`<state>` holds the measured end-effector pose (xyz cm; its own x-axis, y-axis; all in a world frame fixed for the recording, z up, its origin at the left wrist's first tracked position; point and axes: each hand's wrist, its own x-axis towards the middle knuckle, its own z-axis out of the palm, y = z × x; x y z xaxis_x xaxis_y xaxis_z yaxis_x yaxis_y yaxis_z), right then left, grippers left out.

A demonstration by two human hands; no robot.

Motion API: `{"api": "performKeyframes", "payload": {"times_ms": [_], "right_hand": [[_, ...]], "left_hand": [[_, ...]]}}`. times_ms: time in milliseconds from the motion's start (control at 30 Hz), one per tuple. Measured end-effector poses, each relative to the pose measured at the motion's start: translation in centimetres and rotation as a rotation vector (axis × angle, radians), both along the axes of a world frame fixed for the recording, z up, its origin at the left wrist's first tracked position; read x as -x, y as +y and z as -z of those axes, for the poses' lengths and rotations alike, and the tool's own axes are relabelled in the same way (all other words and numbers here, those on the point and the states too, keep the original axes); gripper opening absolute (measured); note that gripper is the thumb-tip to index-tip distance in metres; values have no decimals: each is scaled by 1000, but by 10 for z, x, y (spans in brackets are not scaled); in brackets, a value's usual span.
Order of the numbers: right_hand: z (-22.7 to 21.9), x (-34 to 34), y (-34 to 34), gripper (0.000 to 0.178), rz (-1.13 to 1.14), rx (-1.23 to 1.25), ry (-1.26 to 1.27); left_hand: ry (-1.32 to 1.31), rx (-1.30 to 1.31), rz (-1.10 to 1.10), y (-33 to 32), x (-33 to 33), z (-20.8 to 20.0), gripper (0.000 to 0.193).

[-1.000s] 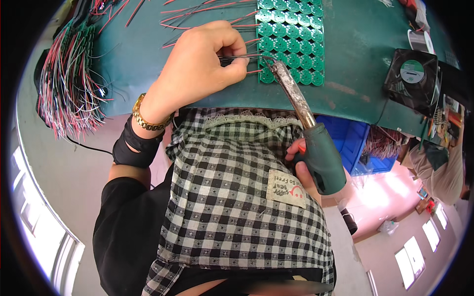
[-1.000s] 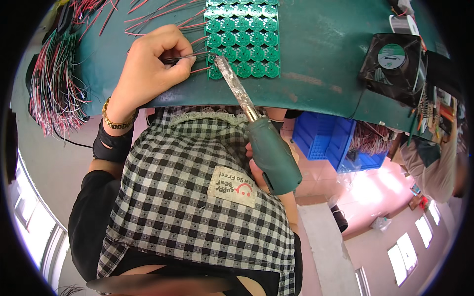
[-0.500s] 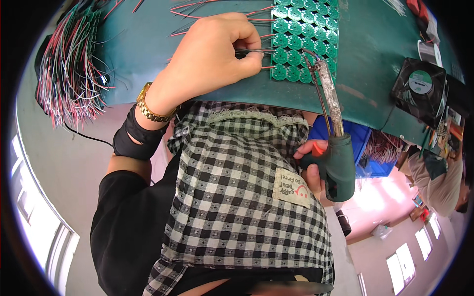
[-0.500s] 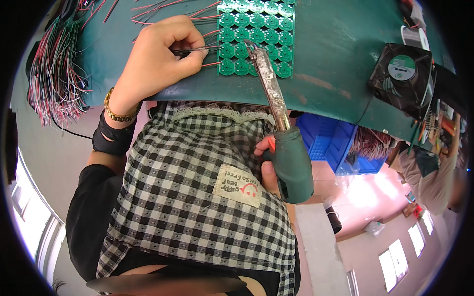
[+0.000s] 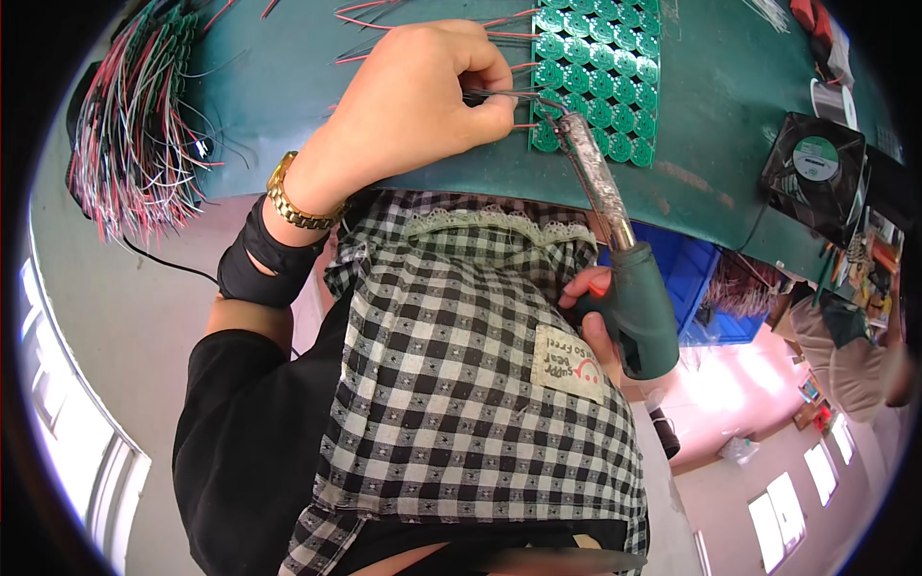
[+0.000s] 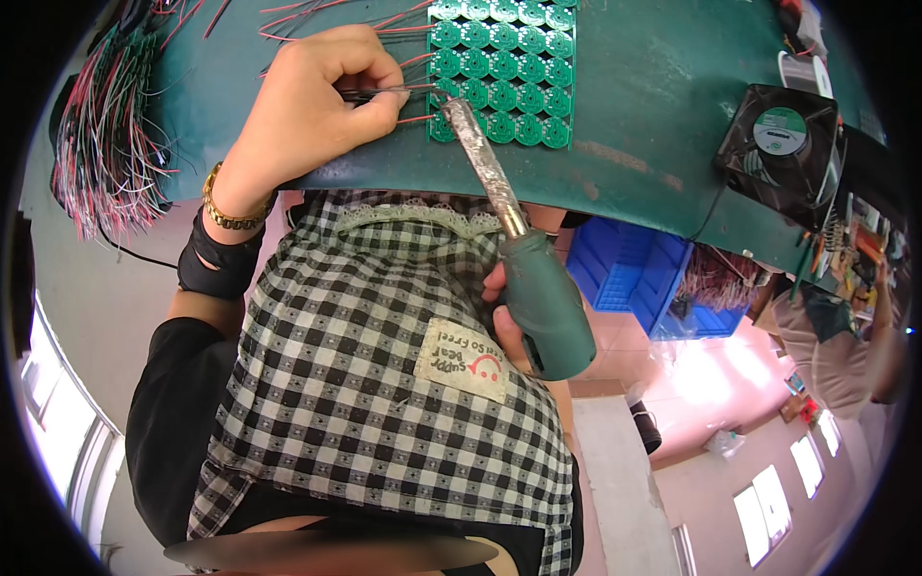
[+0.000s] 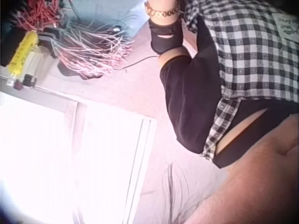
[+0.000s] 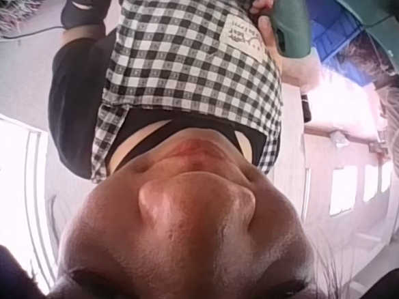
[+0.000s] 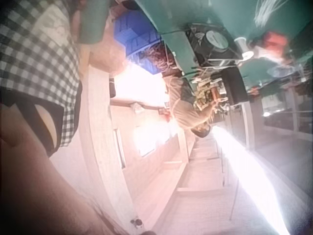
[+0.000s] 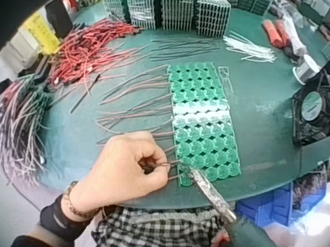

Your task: The person solders wires to LED components on a circuit board using a soldering iron.

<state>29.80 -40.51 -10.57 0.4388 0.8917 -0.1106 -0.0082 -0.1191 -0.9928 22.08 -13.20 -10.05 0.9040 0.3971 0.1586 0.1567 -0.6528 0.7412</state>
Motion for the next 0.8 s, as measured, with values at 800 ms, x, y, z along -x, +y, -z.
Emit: {"api": "performKeyframes", "payload": {"times_ms": [800], "right_hand": [[20,18,-8,39,285,-120,61]], "left_hand": [[-19,-22,-1,1,3,2,8]]}}
